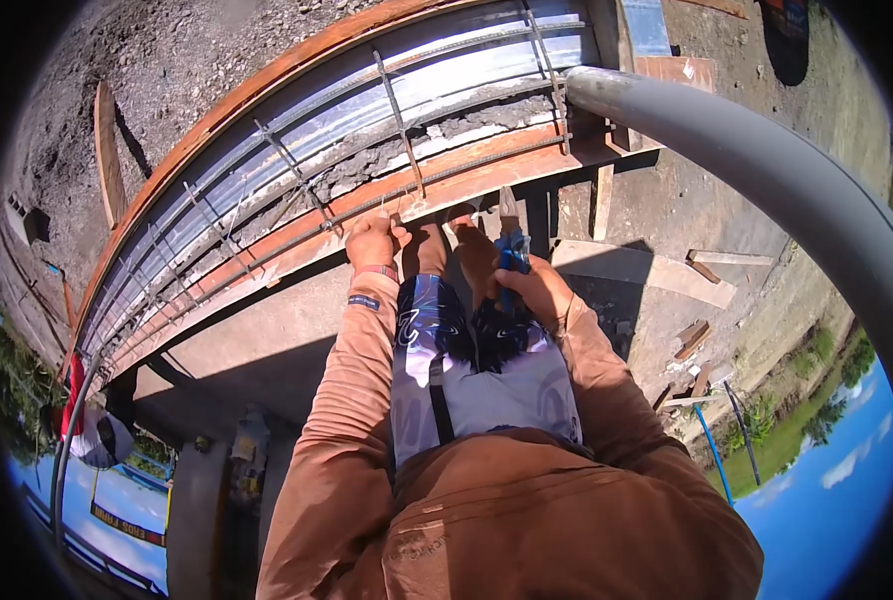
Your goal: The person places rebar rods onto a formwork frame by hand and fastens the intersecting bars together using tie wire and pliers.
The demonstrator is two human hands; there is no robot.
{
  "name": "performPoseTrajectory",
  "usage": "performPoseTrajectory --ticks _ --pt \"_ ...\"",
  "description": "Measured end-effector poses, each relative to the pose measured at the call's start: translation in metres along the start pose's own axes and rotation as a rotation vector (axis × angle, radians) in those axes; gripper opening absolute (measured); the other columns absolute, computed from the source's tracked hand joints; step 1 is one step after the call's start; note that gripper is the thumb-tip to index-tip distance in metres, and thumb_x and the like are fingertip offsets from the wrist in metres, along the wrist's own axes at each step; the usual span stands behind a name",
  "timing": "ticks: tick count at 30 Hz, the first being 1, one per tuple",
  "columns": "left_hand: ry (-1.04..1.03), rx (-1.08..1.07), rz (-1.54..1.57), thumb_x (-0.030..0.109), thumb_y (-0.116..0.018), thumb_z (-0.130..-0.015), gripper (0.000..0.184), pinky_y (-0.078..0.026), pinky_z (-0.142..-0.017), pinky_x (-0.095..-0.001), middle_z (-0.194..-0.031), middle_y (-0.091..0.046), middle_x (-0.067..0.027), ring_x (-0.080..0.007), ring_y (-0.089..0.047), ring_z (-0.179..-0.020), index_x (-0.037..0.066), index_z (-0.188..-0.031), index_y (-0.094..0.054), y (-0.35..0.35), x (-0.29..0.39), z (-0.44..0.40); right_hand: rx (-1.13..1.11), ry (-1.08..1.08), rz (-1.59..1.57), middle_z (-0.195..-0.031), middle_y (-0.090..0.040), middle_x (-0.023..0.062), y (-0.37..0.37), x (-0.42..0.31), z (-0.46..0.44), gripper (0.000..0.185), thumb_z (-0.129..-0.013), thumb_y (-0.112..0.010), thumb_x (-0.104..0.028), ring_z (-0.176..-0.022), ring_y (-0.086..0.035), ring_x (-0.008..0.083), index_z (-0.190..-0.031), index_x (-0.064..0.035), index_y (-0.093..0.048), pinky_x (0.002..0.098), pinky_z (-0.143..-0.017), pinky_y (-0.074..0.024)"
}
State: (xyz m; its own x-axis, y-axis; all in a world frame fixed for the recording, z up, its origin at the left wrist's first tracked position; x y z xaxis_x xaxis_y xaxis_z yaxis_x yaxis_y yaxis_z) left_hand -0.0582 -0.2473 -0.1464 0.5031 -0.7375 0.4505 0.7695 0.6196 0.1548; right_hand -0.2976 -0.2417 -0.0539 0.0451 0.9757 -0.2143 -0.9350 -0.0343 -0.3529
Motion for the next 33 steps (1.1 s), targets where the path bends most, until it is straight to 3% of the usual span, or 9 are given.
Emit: performPoseTrajectory --ticks 10,12,14,16,18,22,30,32,33 --pt "0.108 -0.170 -0.299 0.006 -0.051 -0.083 0.012 -0.040 -0.036 -0.0289 -0.057 -0.056 -0.0081 -0.0160 -0.052 -0.042 0.000 -0.079 -0.059 -0.033 -0.020 -0.068 0.103 -0.101 0.055 -0.082 -0.060 0.0100 0.007 0.030 -0.007 0.032 -0.080 -0.055 -0.007 -0.070 -0.060 0.0175 -0.109 0.0035 -0.047 0.0291 -0.062 -0.0504" --pt "0.093 -0.137 -0.460 0.012 -0.052 -0.082 0.015 -0.045 -0.044 -0.0320 -0.060 -0.060 -0.0077 -0.0212 -0.059 -0.051 0.004 -0.083 -0.063 -0.029 -0.024 -0.085 0.155 0.116 0.349 -0.081 -0.061 0.0146 0.012 0.031 -0.024 0.032 -0.073 -0.057 -0.010 -0.074 -0.061 0.0234 -0.101 0.0028 -0.052 0.0329 -0.066 -0.0487" --pt "-0.465 -0.295 -1.194 0.019 -0.052 -0.080 0.019 -0.049 -0.061 -0.0334 -0.071 -0.065 -0.0101 -0.0264 -0.063 -0.069 0.007 -0.088 -0.065 -0.022 -0.031 -0.109 0.243 0.249 0.590 -0.081 -0.060 0.0187 0.007 0.019 -0.035 0.035 -0.073 -0.056 -0.011 -0.076 -0.061 0.0277 -0.104 0.0040 -0.050 0.0348 -0.068 -0.0484" --pt "-0.323 -0.347 -1.113 0.025 -0.054 -0.078 0.021 -0.047 -0.075 -0.0316 -0.084 -0.065 -0.0097 -0.0273 -0.061 -0.085 0.012 -0.088 -0.067 -0.019 -0.043 -0.132 0.329 0.379 0.833 -0.082 -0.060 0.0227 0.005 0.001 -0.045 0.038 -0.074 -0.055 -0.011 -0.078 -0.061 0.0320 -0.107 0.0051 -0.048 0.0368 -0.070 -0.0480" --pt "-0.904 -0.583 -1.841 0.029 -0.054 -0.078 0.023 -0.047 -0.076 -0.0325 -0.091 -0.065 -0.0109 -0.0274 -0.061 -0.087 0.014 -0.090 -0.067 -0.031 -0.026 -0.128 0.233 0.105 1.115 -0.081 -0.058 0.0265 0.002 -0.025 -0.055 0.040 -0.074 -0.053 -0.017 -0.082 -0.059 0.0378 -0.106 0.0055 -0.049 0.0397 -0.075 -0.0461" --pt "-0.216 -0.525 -1.375 0.029 -0.051 -0.080 0.024 -0.046 -0.078 -0.0341 -0.095 -0.063 -0.0125 -0.0284 -0.059 -0.089 0.015 -0.093 -0.066 -0.036 -0.018 -0.136 0.340 -0.146 1.563 -0.112 -0.052 0.0224 -0.014 -0.069 -0.063 0.038 -0.079 -0.051 -0.022 -0.104 -0.051 0.0363 -0.108 0.0015 -0.051 0.0433 -0.086 -0.0397" --pt "-0.112 -0.557 -1.429 0.029 -0.050 -0.081 0.022 -0.047 -0.076 -0.0336 -0.087 -0.065 -0.0106 -0.0282 -0.061 -0.085 0.017 -0.088 -0.068 -0.050 0.018 -0.098 0.124 -0.438 1.791 -0.114 -0.056 0.0146 -0.021 -0.120 -0.098 0.032 -0.076 -0.056 -0.017 -0.105 -0.055 0.0306 -0.106 -0.0060 -0.060 0.0407 -0.087 -0.0438" --pt "-0.777 -0.924 -2.187 0.027 -0.051 -0.079 0.022 -0.048 -0.073 -0.0336 -0.087 -0.065 -0.0098 -0.0282 -0.061 -0.083 0.017 -0.089 -0.068 -0.052 0.006 -0.111 0.096 -0.547 1.809 -0.119 -0.055 0.0088 -0.027 -0.127 -0.109 0.044 -0.068 -0.071 -0.024 -0.112 -0.052 0.0252 -0.110 -0.0136 -0.061 0.0359 -0.088 -0.0435" --pt "-0.611 -0.926 -1.852 0.025 -0.051 -0.078 0.021 -0.049 -0.069 -0.0345 -0.086 -0.065 -0.0102 -0.0287 -0.062 -0.080 0.014 -0.086 -0.067 -0.038 -0.024 -0.144 0.153 -0.624 1.731 -0.119 -0.055 0.0093 -0.028 -0.125 -0.116 0.045 -0.069 -0.070 -0.024 -0.111 -0.052 0.0262 -0.111 -0.0135 -0.060 0.0374 -0.088 -0.0439"
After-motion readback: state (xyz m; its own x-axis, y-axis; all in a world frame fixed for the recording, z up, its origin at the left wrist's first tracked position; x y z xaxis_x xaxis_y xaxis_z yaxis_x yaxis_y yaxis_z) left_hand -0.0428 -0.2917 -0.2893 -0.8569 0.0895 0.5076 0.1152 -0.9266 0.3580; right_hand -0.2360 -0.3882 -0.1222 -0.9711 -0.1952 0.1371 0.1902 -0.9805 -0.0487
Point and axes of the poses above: each hand's wrist, its own z-axis away from the middle knuckle, its own y-axis out of the back of the hand, x = y × z, the point moved 1 cm from there along -z, towards the middle knuckle
